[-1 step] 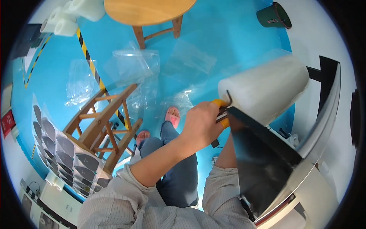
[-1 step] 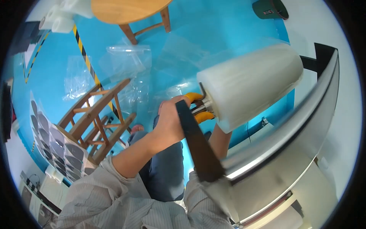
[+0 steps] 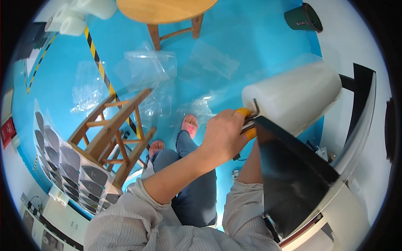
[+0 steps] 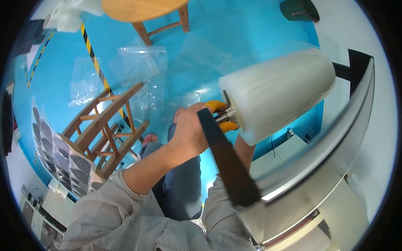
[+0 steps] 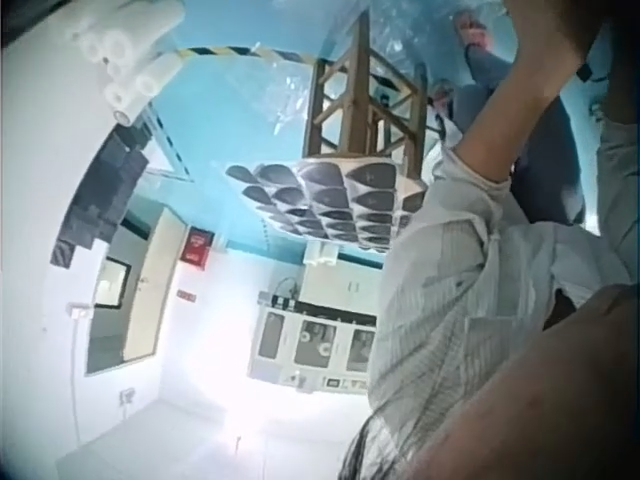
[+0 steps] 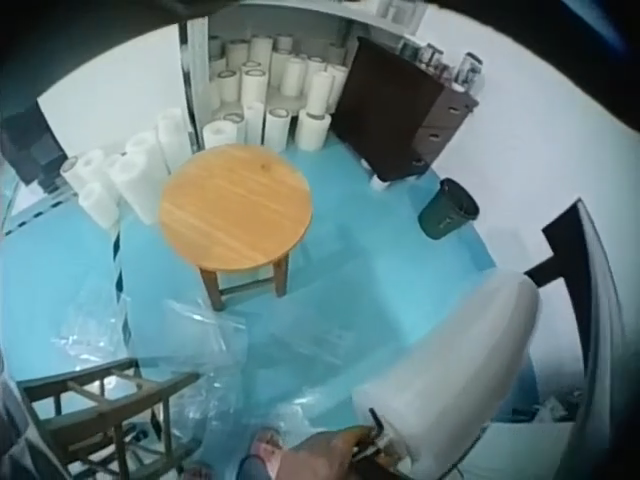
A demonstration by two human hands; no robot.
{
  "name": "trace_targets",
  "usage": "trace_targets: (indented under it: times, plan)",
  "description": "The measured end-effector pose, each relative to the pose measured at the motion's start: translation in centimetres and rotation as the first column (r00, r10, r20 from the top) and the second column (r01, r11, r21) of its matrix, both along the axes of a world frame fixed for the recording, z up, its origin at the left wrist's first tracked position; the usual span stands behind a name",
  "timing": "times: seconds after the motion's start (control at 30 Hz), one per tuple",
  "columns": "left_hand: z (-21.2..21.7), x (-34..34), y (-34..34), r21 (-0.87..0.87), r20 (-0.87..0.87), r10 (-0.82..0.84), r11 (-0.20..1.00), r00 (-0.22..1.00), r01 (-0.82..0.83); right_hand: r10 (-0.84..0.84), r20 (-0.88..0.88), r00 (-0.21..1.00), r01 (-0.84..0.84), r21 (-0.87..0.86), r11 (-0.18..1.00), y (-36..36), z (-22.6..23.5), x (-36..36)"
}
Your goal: Inspecting and arranging small plastic parts on a backlit inspection table.
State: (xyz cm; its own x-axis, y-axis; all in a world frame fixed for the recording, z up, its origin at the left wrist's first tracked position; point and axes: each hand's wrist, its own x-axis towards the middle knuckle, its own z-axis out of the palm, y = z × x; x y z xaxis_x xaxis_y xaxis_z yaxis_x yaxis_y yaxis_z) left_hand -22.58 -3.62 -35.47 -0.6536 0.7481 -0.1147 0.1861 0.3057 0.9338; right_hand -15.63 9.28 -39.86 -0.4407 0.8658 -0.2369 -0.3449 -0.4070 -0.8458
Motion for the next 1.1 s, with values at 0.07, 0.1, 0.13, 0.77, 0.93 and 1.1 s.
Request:
trace_targets:
  times: [0.07,0.1,0.13,0.77,0.93,1.1]
  plan:
    - [-0.1,-0.1,0.4,0.036,0.231,0.019,0.999,0.973,-0.028,0.014,0.034,0.999,-0.014,-0.008,1.0,0.4,-0.5,0.9]
    - [-0.4,-0.5,0.7,0.012,0.259,0.032,0.999,0.965,-0.036,0.022,0.046,0.999,-0.022,-0.009,1.0,0.6,-0.6,1.2]
    - [-0.8,-0.9,0.8,0.021,0.533,-0.013,1.0,0.846,0.002,0.03,0.061,0.998,-0.03,-0.008,1.0,0.7,-0.7,1.6]
    - [-1.2,-2.3,0.8,0.002,0.678,-0.12,0.987,0.726,0.161,0.039,-0.005,0.999,-0.038,0.122,0.992,-8.9,3.7,3.0]
    - [-0.7,-2.5,0.5,-0.03,0.724,-0.1,0.984,0.682,0.177,-0.253,0.621,0.742,-0.267,0.62,0.737,-9.5,4.0,1.7]
    - [2.2,-0.4,-2.7,-0.159,0.131,0.25,0.96,0.959,-0.228,-0.314,0.697,0.645,-0.277,0.595,0.754,-9.6,3.6,1.9]
